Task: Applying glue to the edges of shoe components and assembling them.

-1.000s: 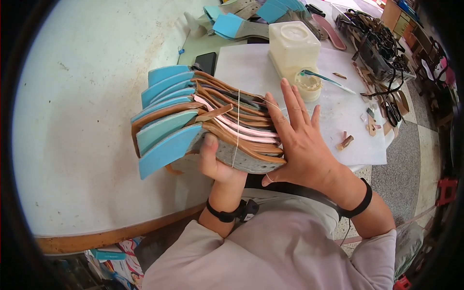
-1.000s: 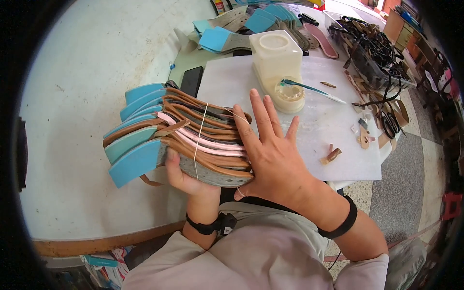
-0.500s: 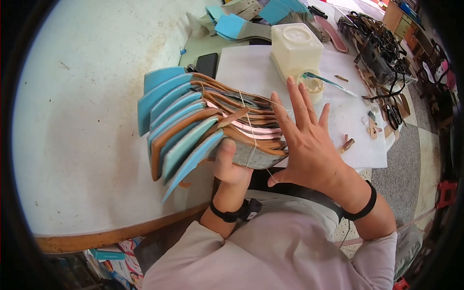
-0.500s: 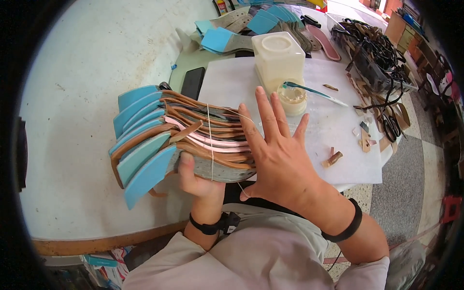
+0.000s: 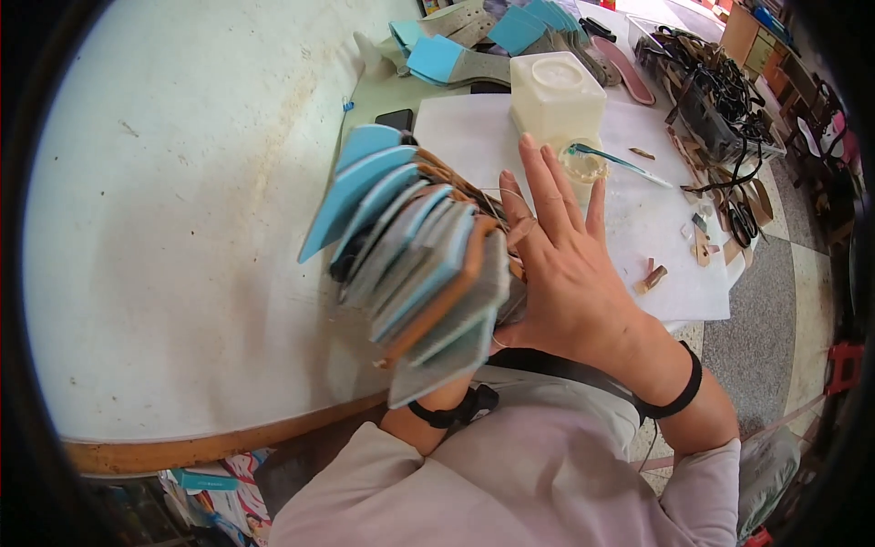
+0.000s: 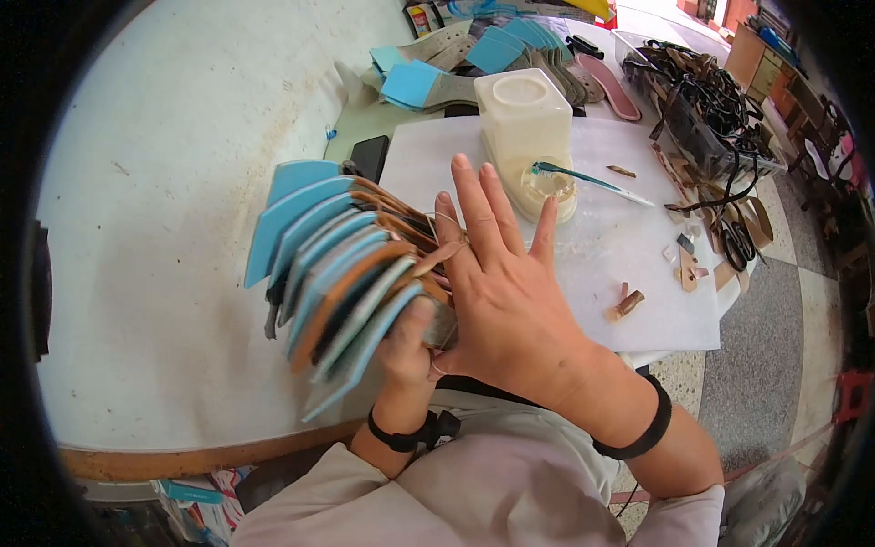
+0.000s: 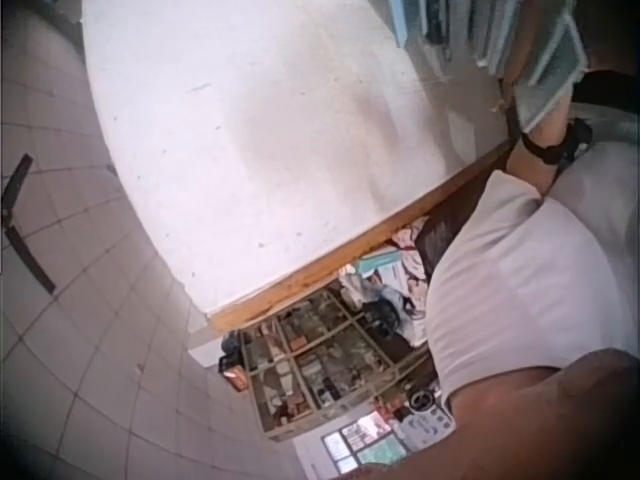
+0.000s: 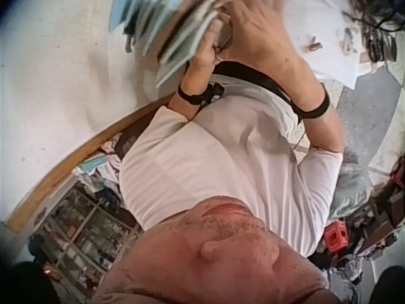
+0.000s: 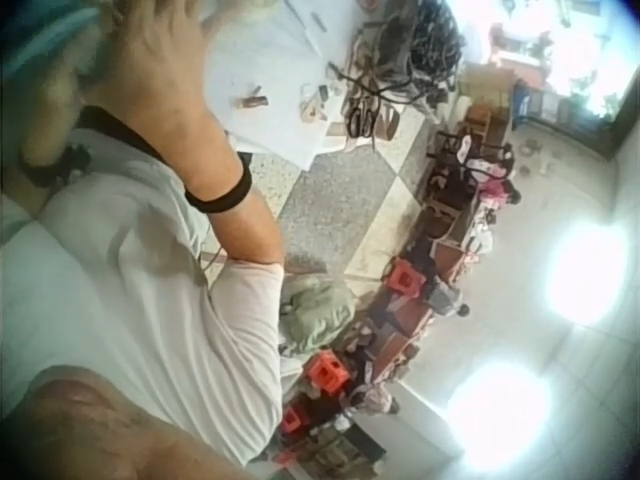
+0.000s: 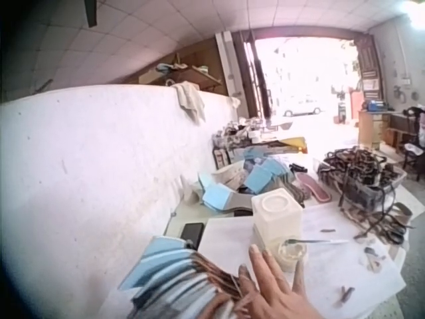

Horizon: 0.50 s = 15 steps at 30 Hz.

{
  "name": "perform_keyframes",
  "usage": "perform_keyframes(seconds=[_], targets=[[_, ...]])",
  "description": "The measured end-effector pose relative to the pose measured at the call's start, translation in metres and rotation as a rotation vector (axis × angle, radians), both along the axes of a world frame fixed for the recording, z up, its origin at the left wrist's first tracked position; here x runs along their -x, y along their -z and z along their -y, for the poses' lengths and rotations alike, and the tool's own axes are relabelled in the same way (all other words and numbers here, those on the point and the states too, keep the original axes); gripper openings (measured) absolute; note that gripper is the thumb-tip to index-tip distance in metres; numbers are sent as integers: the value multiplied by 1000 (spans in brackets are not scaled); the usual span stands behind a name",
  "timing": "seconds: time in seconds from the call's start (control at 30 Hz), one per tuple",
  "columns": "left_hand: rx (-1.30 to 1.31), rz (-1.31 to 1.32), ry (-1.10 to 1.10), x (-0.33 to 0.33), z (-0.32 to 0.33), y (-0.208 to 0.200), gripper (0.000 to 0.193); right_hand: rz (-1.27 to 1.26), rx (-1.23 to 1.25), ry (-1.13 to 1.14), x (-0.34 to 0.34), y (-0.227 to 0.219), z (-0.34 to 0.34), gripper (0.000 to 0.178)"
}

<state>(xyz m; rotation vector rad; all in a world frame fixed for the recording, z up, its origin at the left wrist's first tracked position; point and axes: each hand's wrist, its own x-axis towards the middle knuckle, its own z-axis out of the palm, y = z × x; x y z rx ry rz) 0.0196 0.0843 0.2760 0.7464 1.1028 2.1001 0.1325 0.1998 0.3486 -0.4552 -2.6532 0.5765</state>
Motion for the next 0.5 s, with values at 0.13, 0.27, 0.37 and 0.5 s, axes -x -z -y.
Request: perform_keyframes(seconds=[0.13,0.27,0.37,0.5], targets=[[68,-150,-63,1,5,14,69,85,-12,25,-3,-13,-5,154],[132,-303,-131,4,7,30,67,156,15,-31,0,-18,-9,155],[180,-418,-178,7,5,38,65,161,163,-72,0,-15,-15,151],[12,-468,-223,5,-3,32,53,133,130,-90,3,-19,-12,146]])
